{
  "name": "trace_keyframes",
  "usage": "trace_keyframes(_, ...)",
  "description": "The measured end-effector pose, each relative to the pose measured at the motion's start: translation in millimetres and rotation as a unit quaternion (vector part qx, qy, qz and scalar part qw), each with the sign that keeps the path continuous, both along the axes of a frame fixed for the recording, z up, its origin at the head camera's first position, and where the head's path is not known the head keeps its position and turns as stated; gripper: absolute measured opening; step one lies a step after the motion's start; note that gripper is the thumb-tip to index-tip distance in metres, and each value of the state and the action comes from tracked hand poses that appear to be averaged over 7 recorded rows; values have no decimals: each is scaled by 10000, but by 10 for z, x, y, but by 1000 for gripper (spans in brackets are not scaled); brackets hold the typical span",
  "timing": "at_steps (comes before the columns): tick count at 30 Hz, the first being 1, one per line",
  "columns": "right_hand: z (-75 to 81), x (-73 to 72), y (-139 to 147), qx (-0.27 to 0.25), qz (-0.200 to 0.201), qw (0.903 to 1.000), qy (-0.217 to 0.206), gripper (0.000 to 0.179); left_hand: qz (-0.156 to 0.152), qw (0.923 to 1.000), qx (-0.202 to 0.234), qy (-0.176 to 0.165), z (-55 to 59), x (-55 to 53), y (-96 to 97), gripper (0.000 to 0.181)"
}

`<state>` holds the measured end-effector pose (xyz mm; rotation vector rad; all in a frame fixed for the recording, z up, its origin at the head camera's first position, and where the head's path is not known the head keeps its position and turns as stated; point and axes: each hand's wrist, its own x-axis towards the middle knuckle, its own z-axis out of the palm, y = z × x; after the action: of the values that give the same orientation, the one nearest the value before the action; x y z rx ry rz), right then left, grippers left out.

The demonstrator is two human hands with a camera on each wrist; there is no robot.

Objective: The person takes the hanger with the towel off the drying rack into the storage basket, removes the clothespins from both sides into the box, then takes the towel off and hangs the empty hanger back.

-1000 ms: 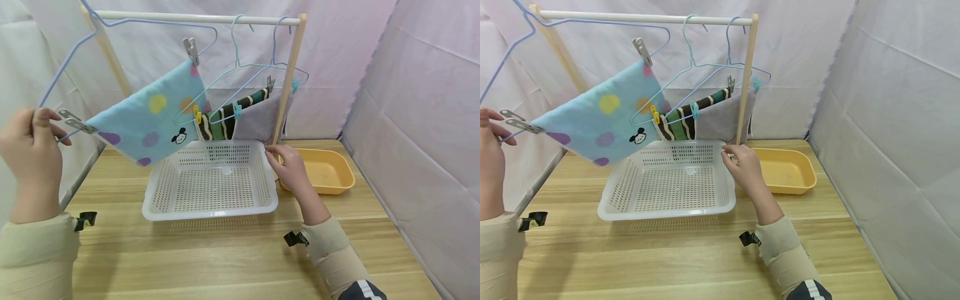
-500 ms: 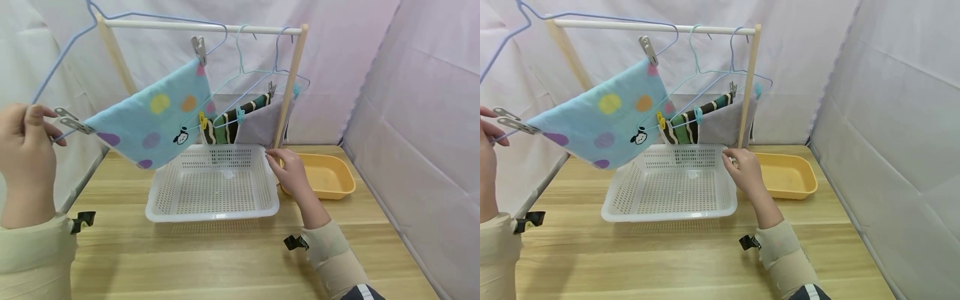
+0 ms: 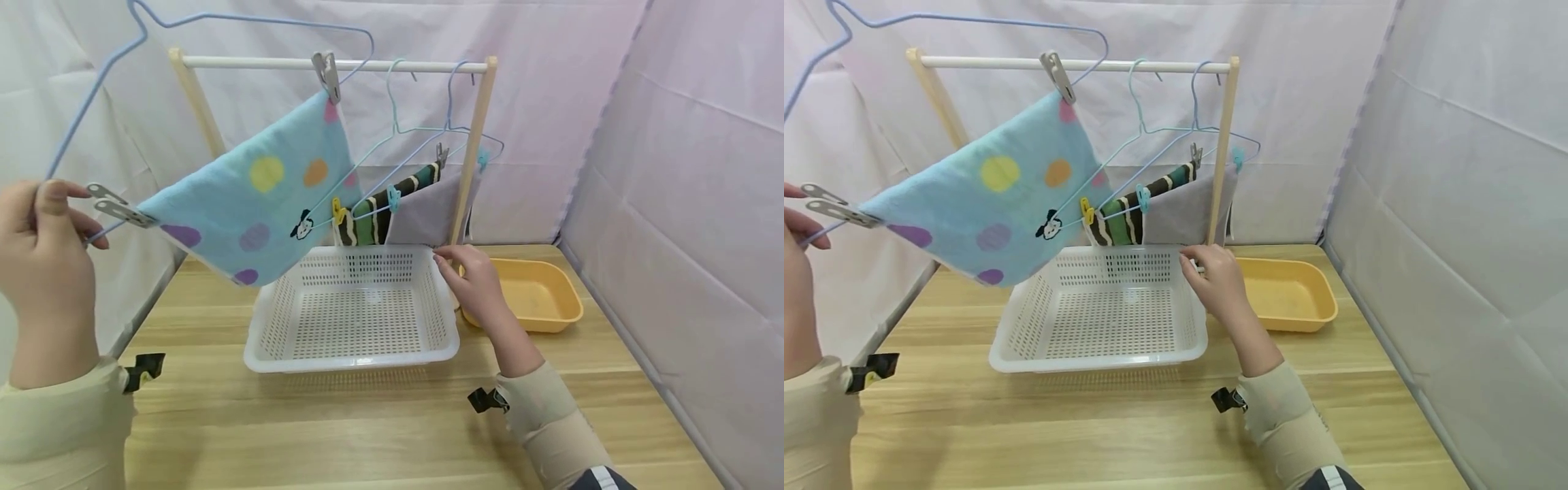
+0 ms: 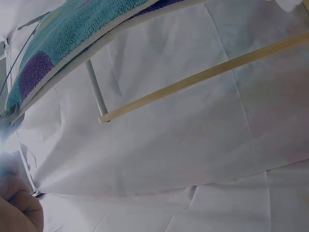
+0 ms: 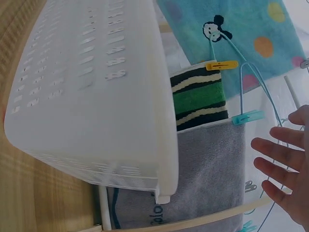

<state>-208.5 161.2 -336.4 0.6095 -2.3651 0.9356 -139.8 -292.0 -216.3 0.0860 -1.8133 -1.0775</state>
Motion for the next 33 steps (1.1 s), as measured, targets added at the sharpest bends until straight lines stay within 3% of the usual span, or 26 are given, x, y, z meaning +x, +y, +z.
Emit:
trace_keyframes(10,7,-64,-11,-30,22,9999,147,19,384,9977,475,-296,105,2,28,18)
trace_keyframes(14,-6,-64,-13,-59,-43,10000,67,19,378,9966,678,-270,115,7,65,20)
trace_keyframes(17,-23,-60,-22,-76,-98,9999,-22,20,116,9956,933,-60,121,17,93,22)
trace_keyframes(19,-33,-65,-30,-98,-96,9999,-28,20,-230,9922,1204,215,123,19,109,23)
trace_keyframes(23,-47,-85,-40,-136,-55,9999,41,19,-925,9729,1980,756,132,21,143,26)
trace_keyframes(25,-51,-90,-43,-143,-42,9999,72,19,-1062,9643,2257,890,135,31,159,27)
trace_keyframes(28,-51,-99,-42,-151,-26,9998,131,18,-992,9614,2406,896,151,49,175,28)
trace_keyframes(31,-38,-109,-42,-169,-17,9997,184,17,-593,9727,2137,682,171,63,183,25)
trace_keyframes(33,-25,-113,-42,-183,-9,9996,200,18,-267,9839,1682,542,176,67,175,22)
